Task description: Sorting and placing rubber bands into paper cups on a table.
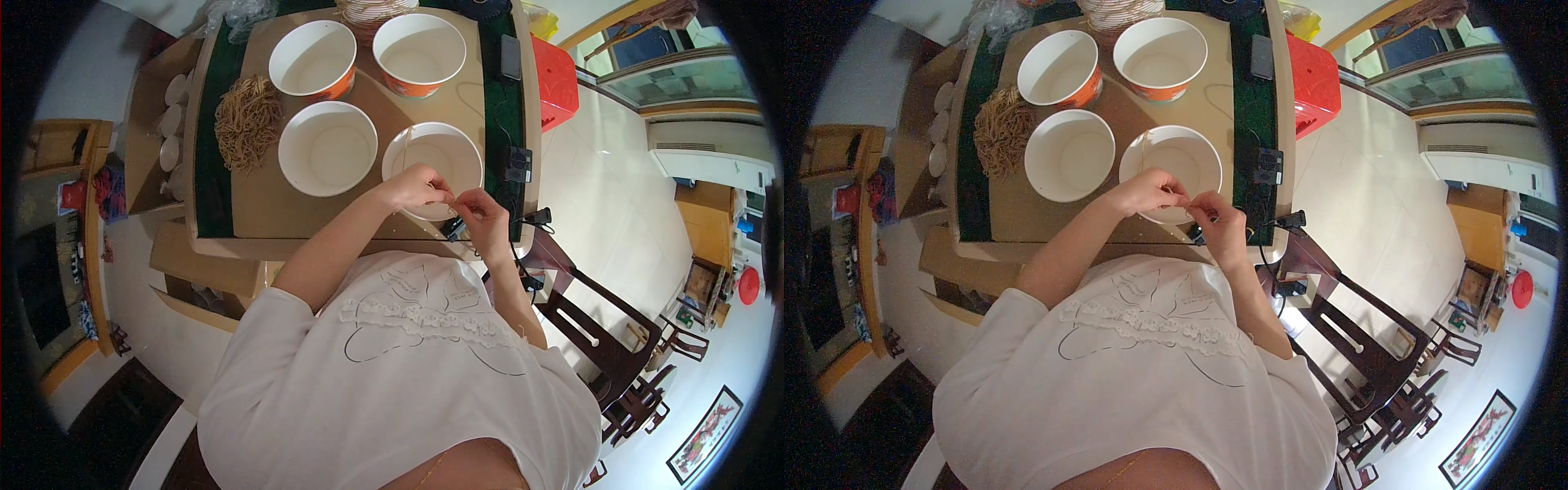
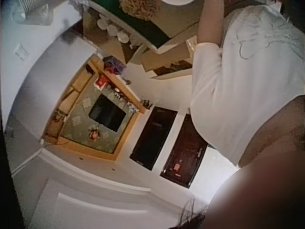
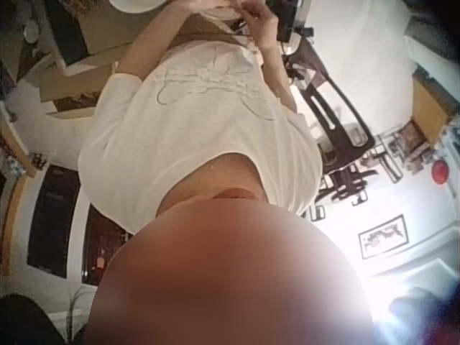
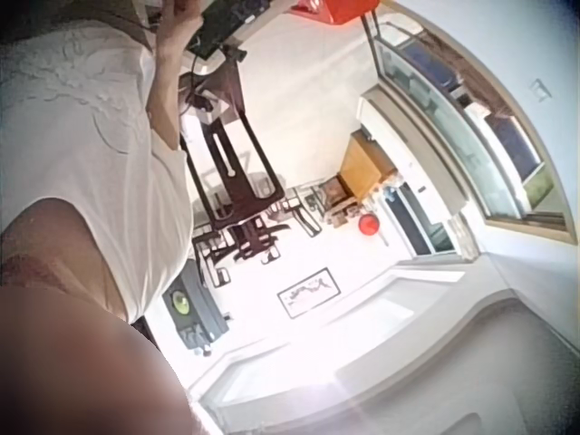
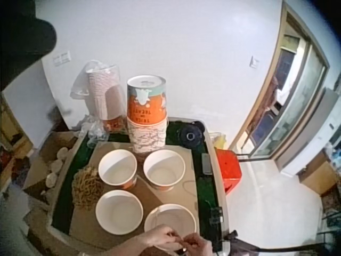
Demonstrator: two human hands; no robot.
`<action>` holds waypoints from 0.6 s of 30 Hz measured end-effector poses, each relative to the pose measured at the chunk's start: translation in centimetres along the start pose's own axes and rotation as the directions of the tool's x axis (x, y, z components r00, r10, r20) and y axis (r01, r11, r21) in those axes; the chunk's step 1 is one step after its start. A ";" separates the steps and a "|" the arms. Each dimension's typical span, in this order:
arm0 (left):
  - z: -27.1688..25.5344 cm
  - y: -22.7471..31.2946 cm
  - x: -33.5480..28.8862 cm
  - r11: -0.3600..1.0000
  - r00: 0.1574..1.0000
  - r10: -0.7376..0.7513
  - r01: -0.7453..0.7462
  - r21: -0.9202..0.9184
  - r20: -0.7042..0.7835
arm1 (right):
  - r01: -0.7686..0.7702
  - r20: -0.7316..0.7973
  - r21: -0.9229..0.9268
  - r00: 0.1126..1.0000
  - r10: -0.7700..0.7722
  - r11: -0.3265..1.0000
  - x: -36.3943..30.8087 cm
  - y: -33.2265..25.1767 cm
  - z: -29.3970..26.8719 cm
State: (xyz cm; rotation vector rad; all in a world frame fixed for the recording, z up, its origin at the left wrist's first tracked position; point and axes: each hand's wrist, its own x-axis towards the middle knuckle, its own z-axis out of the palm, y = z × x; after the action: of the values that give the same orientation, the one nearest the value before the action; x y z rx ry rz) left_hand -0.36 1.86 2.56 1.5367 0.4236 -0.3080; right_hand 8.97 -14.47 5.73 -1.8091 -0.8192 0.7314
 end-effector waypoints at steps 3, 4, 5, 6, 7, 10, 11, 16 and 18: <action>0.2 -0.1 0.0 0.999 1.000 -0.015 0.016 -0.044 0.021 | -0.055 0.059 0.036 0.997 0.052 0.998 -0.2 0.3 0.0; 0.3 -0.3 0.1 0.996 0.999 -0.034 0.036 -0.078 0.025 | -0.049 0.050 0.009 0.998 0.048 0.999 -0.2 0.2 0.0; 0.4 -0.5 0.1 0.992 0.998 -0.053 0.056 -0.111 0.030 | -0.043 0.042 -0.019 0.998 0.044 0.999 -0.2 0.0 -0.1; 0.4 -0.3 0.0 0.992 0.998 -0.054 0.057 -0.111 0.031 | -0.045 0.042 -0.018 0.998 0.045 0.999 -0.2 -0.2 -0.1; 0.5 -0.1 -0.2 0.989 0.998 -0.055 0.058 -0.133 0.027 | 0.002 0.006 -0.070 1.000 -0.002 0.998 -0.2 -0.6 -0.1; 0.4 0.2 -0.4 0.985 0.997 -0.066 0.070 -0.156 0.028 | 0.101 -0.010 -0.141 0.995 -0.104 0.985 0.0 -1.6 -0.4; 0.4 0.2 -0.5 0.984 0.997 -0.075 0.079 -0.157 0.032 | 0.156 0.010 -0.158 0.988 -0.157 0.975 0.0 -1.7 -0.4; 0.7 -0.3 -0.3 0.983 0.997 -0.072 0.076 -0.165 0.033 | 0.147 0.020 -0.162 0.989 -0.145 0.976 0.2 -1.1 -0.1; 0.7 -0.5 -0.2 0.983 0.997 -0.067 0.072 -0.168 0.035 | 0.158 0.037 -0.197 0.987 -0.154 0.968 0.1 -1.0 -0.2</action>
State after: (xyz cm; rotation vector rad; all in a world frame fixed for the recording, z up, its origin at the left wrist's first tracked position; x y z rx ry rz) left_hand -0.75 1.13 2.23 1.3525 0.4692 -0.3402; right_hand 8.96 -14.18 6.74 -1.8901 -1.0685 0.5847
